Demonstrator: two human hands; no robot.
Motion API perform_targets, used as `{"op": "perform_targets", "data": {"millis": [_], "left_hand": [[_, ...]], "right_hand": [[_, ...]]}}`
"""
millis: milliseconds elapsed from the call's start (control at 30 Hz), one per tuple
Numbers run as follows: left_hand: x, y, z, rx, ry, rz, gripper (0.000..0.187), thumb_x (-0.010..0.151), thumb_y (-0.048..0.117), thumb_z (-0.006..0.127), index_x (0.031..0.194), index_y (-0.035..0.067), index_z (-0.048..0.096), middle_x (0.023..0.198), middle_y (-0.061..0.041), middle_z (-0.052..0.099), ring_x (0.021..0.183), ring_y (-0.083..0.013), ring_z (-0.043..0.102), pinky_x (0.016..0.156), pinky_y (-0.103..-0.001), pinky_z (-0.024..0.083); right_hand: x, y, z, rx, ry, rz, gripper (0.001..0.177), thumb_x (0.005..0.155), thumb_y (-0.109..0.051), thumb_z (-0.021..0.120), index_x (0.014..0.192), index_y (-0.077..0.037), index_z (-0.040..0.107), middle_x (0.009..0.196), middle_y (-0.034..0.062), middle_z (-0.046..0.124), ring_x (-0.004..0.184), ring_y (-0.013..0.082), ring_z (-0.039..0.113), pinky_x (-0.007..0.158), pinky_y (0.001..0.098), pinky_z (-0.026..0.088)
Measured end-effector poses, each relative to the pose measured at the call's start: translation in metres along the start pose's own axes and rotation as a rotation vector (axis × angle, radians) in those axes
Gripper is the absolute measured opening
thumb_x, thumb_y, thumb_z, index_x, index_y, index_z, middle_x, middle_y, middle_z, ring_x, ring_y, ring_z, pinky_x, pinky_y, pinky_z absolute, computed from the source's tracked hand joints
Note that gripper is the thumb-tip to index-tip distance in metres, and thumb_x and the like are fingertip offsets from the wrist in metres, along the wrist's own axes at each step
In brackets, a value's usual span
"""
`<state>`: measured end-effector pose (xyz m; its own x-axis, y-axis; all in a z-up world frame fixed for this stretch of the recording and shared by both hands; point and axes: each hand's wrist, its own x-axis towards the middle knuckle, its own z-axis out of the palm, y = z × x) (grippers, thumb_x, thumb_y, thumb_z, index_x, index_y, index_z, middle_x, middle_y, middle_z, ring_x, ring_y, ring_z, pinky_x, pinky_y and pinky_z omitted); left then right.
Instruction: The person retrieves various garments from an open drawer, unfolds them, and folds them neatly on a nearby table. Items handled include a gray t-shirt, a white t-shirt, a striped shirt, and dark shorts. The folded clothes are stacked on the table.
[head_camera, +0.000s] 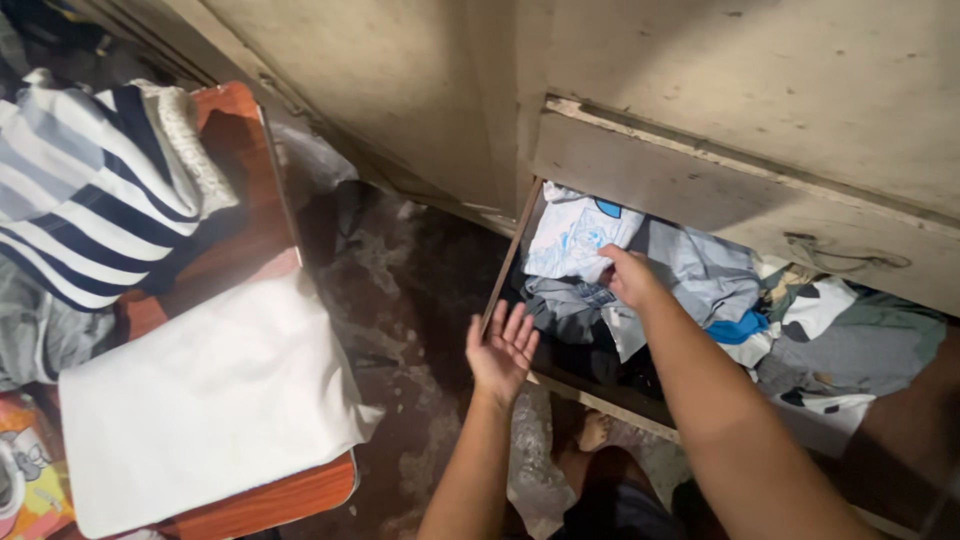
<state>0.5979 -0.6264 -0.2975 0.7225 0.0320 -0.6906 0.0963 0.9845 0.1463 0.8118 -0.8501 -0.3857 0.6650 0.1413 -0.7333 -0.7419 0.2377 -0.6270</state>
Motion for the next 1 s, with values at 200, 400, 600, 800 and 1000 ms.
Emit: {"op": "perform_targets", "data": {"millis": [200, 400, 600, 800, 1000], "left_hand": [[0.003, -0.011, 0.019, 0.301, 0.086, -0.291, 0.105, 0.084, 0.077, 0.059, 0.157, 0.005, 0.035, 0.146, -0.015, 0.058, 0.115, -0.0295, 0.060, 0.092, -0.040, 0.051], [-0.009, 0.006, 0.054, 0.523, -0.049, -0.364, 0.112, 0.073, 0.082, 0.061, 0.154, 0.010, 0.034, 0.142, -0.017, 0.057, 0.117, -0.0283, 0.060, 0.091, -0.038, 0.053], [-0.013, 0.016, 0.069, 0.231, -0.131, -0.278, 0.048, 0.089, 0.033, 0.076, 0.126, 0.006, 0.063, 0.117, -0.013, 0.068, 0.099, -0.0260, 0.069, 0.083, -0.037, 0.060], [-0.072, 0.114, 0.103, 0.474, -0.165, 0.090, 0.043, 0.076, -0.002, 0.070, 0.118, -0.001, 0.062, 0.099, -0.011, 0.068, 0.086, -0.0263, 0.070, 0.075, -0.042, 0.060], [-0.130, 0.271, 0.132, 0.650, -0.388, 0.453, 0.047, 0.074, -0.005, 0.070, 0.120, -0.004, 0.062, 0.100, -0.011, 0.069, 0.088, -0.0222, 0.068, 0.077, -0.036, 0.057]], "right_hand": [[-0.028, 0.034, 0.009, 0.529, -0.096, 0.052, 0.019, 0.092, -0.014, 0.063, 0.076, -0.009, 0.054, 0.071, 0.0050, 0.056, 0.064, 0.0189, 0.065, 0.096, 0.0592, 0.060], [-0.090, 0.024, 0.011, 0.735, -0.167, -0.001, 0.028, 0.099, -0.013, 0.064, 0.074, -0.008, 0.055, 0.067, 0.0021, 0.056, 0.071, 0.0193, 0.070, 0.099, 0.0580, 0.056], [-0.169, 0.065, 0.069, 0.359, -0.213, 0.186, 0.024, 0.097, -0.018, 0.053, 0.106, 0.003, 0.060, 0.093, 0.0155, 0.071, 0.087, 0.0321, 0.074, 0.094, 0.0472, 0.055], [-0.245, 0.034, 0.181, 0.184, -0.453, -0.014, 0.051, 0.095, -0.032, 0.059, 0.137, -0.003, 0.055, 0.125, 0.0149, 0.066, 0.109, 0.0309, 0.066, 0.097, 0.0483, 0.052], [-0.305, -0.048, 0.331, 0.536, -0.658, 0.081, 0.089, 0.084, -0.072, 0.051, 0.139, -0.002, 0.057, 0.138, 0.0168, 0.064, 0.121, 0.0340, 0.063, 0.103, 0.0492, 0.045]]}}
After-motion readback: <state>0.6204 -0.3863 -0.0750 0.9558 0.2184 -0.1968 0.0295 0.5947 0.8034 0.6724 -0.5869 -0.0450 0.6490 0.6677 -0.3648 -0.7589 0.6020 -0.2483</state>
